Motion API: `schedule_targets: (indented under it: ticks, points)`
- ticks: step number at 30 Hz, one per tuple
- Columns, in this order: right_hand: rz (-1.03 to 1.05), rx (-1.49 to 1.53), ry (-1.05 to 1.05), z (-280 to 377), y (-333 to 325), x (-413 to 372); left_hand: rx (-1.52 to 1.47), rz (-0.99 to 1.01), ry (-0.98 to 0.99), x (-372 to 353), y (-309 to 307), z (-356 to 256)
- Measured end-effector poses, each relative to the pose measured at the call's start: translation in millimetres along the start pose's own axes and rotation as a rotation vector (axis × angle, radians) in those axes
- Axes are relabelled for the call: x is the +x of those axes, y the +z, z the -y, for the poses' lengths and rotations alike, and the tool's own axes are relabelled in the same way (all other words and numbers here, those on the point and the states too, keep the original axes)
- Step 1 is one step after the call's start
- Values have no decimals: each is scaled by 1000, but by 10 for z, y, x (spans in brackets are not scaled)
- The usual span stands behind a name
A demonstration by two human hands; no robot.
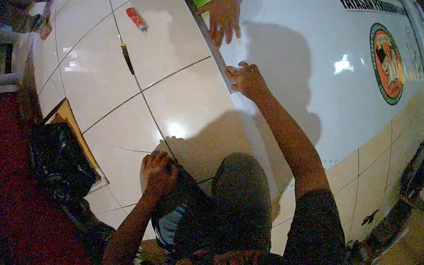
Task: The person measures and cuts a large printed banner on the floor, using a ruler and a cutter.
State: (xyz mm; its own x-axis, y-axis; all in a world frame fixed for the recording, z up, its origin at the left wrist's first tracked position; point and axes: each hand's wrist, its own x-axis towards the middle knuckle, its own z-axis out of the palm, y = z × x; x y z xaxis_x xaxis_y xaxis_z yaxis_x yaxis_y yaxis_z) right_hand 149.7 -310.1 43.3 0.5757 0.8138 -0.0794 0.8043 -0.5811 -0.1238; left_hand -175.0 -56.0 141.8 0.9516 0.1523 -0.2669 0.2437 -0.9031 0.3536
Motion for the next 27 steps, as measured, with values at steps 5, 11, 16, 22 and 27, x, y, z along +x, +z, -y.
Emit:
schedule_targets:
  ticks: [5,11,16,22,27]
  points:
    - [84,-80,41,89,-58,69,-41,42,16,36,-65,-31]
    - [130,-176,60,68,38,112,-12,-71,53,12,-47,-51]
    - [224,-107,28,31,-38,162,43,-106,71,4,21,-18]
    - [276,-109,72,77,-67,191,-3,-67,52,37,-17,-53]
    - [-85,-158,-32,-35,286,83,1,-118,75,46,-13,-81]
